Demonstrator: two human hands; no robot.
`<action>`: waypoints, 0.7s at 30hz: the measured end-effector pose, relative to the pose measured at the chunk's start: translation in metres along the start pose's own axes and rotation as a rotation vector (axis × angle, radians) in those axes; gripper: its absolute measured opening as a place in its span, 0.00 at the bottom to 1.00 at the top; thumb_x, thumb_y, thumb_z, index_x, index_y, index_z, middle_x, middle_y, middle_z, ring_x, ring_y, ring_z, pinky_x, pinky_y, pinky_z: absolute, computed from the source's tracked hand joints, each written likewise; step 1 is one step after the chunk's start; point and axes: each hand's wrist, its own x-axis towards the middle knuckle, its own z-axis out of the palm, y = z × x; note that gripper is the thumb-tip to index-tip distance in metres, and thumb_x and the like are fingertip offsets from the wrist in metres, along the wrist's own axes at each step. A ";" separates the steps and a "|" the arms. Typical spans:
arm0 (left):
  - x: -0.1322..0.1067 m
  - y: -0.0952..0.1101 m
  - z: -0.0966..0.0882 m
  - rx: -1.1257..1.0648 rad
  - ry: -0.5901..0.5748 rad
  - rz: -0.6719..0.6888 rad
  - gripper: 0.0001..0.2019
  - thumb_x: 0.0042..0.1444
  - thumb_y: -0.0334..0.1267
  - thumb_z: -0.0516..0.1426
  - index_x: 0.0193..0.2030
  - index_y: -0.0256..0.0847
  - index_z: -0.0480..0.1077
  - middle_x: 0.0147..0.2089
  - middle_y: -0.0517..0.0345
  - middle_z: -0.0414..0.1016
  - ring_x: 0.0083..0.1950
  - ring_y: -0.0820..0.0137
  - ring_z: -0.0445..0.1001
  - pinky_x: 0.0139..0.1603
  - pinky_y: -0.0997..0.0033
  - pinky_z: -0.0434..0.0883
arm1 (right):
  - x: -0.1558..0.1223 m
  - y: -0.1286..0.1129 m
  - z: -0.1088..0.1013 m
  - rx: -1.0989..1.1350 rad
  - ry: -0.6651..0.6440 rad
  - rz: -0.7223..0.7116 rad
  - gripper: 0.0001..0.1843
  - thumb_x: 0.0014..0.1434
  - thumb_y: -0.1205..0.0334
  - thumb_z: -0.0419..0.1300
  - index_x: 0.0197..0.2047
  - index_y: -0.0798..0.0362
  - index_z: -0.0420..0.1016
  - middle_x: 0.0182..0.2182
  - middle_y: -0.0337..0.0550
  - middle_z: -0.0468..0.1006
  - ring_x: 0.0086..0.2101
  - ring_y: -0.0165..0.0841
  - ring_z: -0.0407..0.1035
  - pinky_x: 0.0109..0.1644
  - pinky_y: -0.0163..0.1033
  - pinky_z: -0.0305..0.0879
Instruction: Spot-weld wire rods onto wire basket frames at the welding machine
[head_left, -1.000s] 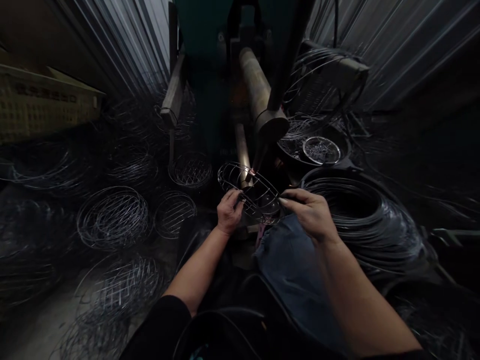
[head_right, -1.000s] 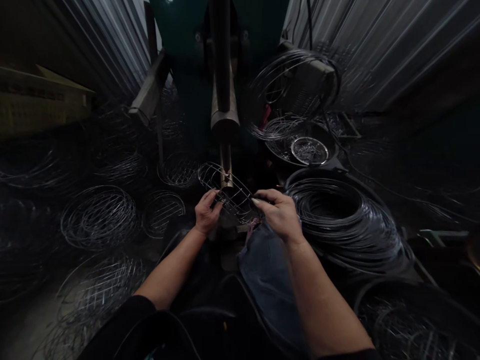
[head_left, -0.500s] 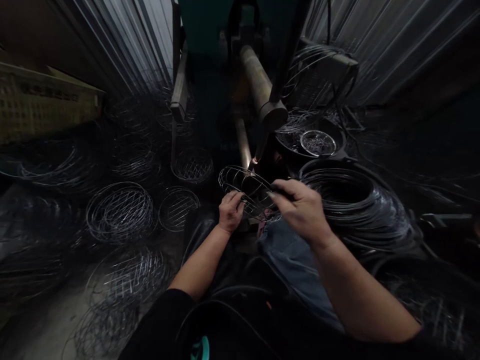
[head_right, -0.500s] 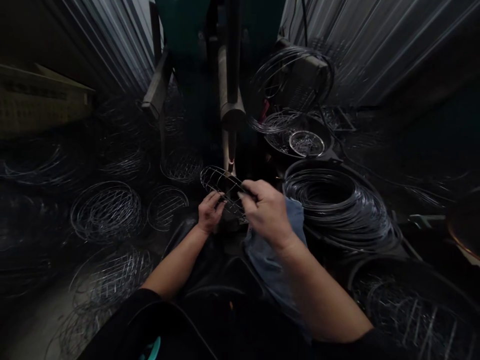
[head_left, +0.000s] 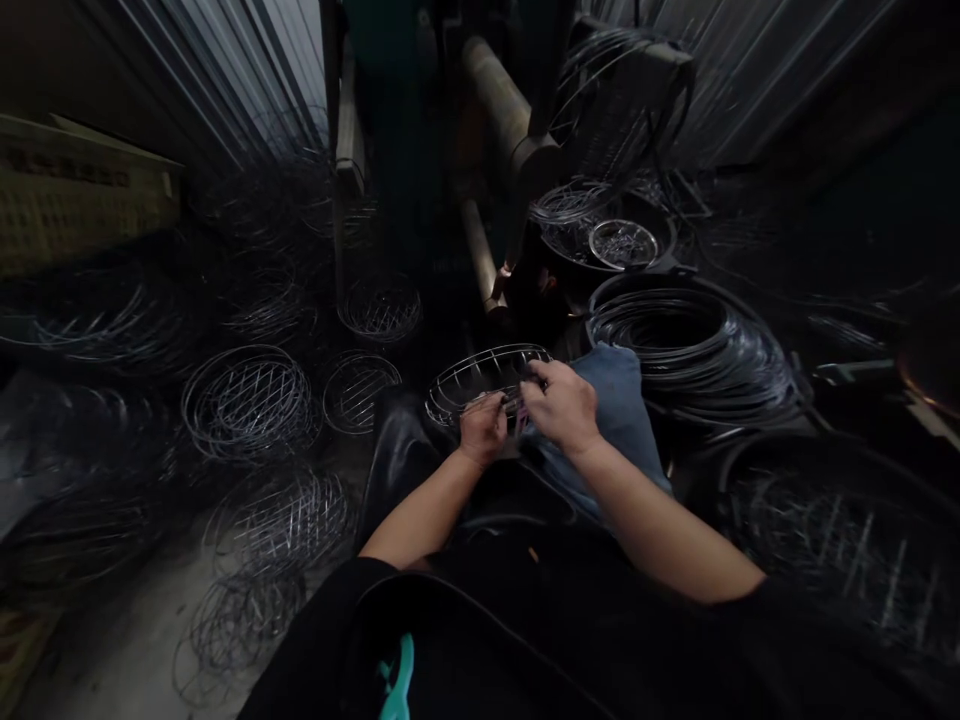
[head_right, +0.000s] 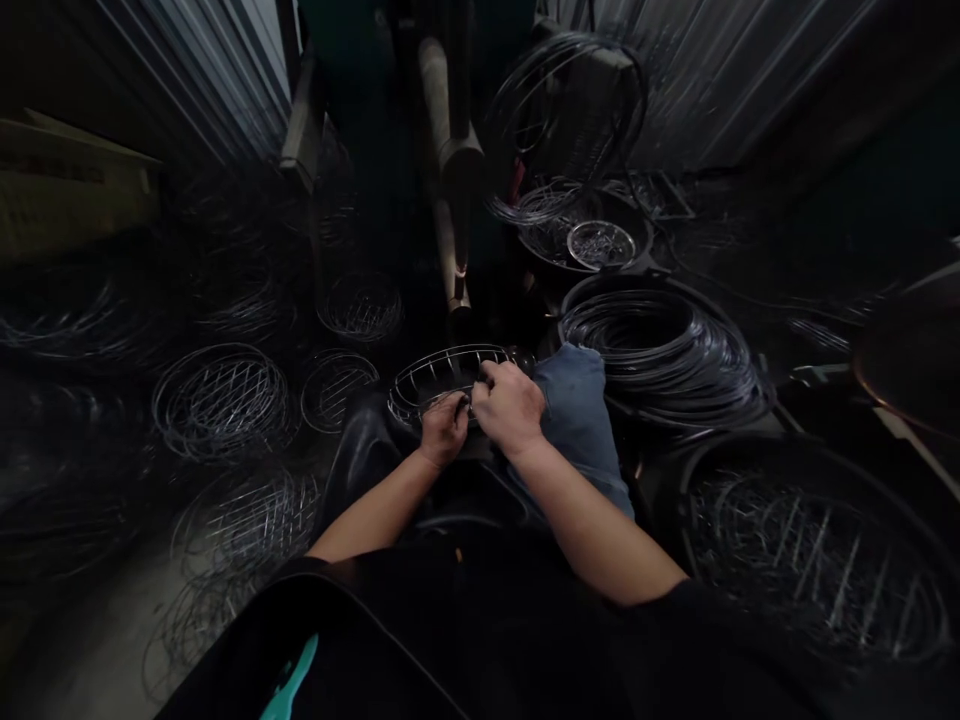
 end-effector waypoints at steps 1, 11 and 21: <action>-0.005 0.002 0.001 -0.011 -0.018 -0.002 0.11 0.56 0.29 0.53 0.44 0.39 0.71 0.40 0.50 0.78 0.43 0.66 0.77 0.47 0.64 0.75 | -0.002 0.001 0.001 0.022 -0.022 0.027 0.12 0.53 0.63 0.53 0.36 0.49 0.78 0.35 0.42 0.78 0.37 0.37 0.69 0.37 0.38 0.60; -0.020 0.001 0.002 -0.059 -0.077 0.012 0.14 0.52 0.26 0.55 0.45 0.39 0.70 0.43 0.48 0.78 0.47 0.63 0.77 0.53 0.59 0.73 | -0.014 -0.003 0.012 0.010 0.040 0.143 0.25 0.48 0.35 0.60 0.31 0.51 0.75 0.33 0.46 0.77 0.34 0.39 0.69 0.36 0.40 0.59; -0.023 -0.004 0.005 -0.127 -0.103 0.040 0.15 0.53 0.24 0.52 0.45 0.43 0.67 0.40 0.51 0.77 0.44 0.62 0.77 0.53 0.54 0.74 | -0.017 -0.003 0.028 -0.020 0.101 0.130 0.21 0.53 0.43 0.60 0.36 0.54 0.76 0.35 0.49 0.76 0.38 0.40 0.69 0.41 0.40 0.60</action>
